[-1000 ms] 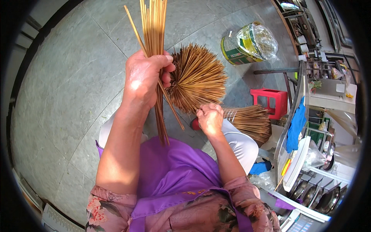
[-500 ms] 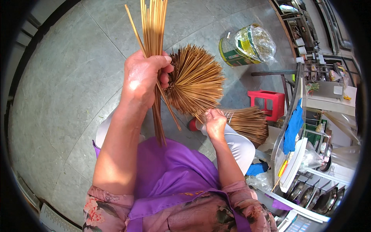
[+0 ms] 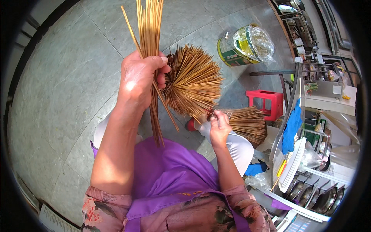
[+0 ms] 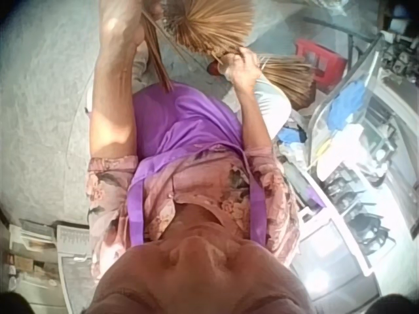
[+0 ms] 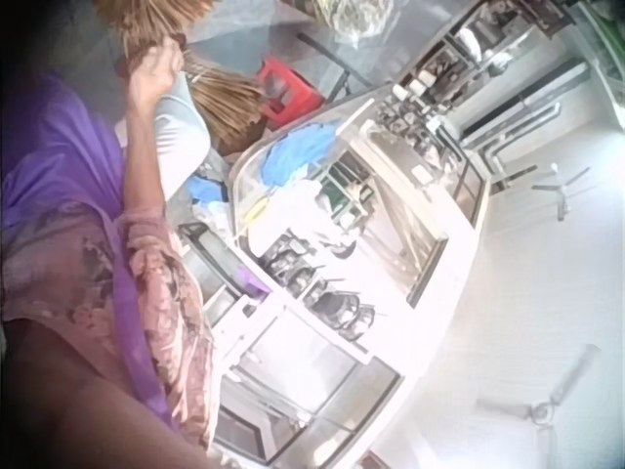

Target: The person gathers thin wooden sticks into a bundle, arranges them into a circular head, and wraps a thin wire around the base of the bundle to secure it.

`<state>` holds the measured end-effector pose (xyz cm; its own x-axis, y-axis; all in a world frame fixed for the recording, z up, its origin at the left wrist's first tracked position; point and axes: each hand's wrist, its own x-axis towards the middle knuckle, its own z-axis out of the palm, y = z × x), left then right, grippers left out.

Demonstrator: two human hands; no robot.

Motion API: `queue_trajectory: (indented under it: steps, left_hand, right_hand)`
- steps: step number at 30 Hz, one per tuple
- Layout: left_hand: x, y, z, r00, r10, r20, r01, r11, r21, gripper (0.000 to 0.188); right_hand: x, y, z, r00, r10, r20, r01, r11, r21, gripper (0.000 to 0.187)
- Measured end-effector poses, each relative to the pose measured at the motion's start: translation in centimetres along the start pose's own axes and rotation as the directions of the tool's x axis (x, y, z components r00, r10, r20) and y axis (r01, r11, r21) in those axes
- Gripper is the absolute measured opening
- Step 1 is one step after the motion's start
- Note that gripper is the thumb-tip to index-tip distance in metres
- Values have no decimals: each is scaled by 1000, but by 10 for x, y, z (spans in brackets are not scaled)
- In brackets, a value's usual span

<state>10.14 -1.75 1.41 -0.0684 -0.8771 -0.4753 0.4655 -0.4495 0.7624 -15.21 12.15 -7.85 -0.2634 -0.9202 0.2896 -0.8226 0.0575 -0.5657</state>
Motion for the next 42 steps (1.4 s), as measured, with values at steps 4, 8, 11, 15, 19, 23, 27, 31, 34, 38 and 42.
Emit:
queue_trajectory:
  steps: [4,8,11,15,19,23,27,31,34,38,42]
  left_hand:
    - [2,-2,1,1000,-21,0,21,1000,-5,13]
    - [2,-2,0,1000,4,-2,-4,1000,14,13]
    - [2,-2,1,1000,13,-18,-13,999,32,14]
    - [1,-1,5,1000,-14,-20,15,999,36,16]
    - [2,-3,6,999,-25,-32,26,998,49,17]
    - [0,-3,9,999,-19,-41,21,999,50,16]
    - [1,-7,14,1000,-24,-9,24,999,40,16]
    - [1,-9,12,999,-45,5,45,999,16,16]
    - [0,-9,17,998,-59,9,58,998,6,15]
    - [-2,-8,19,999,-52,2,52,998,19,12]
    - [-3,-10,20,999,-51,-1,51,999,-12,9]
  right_hand:
    - [3,41,0,806,589,62,-547,700,459,28]
    - [7,68,9,422,811,405,-893,294,341,37]
    - [9,77,27,469,740,482,-883,403,241,35]
    - [18,82,50,543,622,565,-840,382,387,26]
    - [38,60,61,660,547,516,-752,489,443,30]
    - [61,32,67,765,421,488,-611,714,341,34]
    - [61,57,106,805,359,472,-593,508,625,31]
    - [69,29,101,789,355,502,-612,381,693,24]
    - [72,29,103,752,399,525,-648,297,702,23]
    - [83,12,92,764,369,530,-577,759,303,21]
    - [101,-1,86,757,353,549,-559,785,267,23]
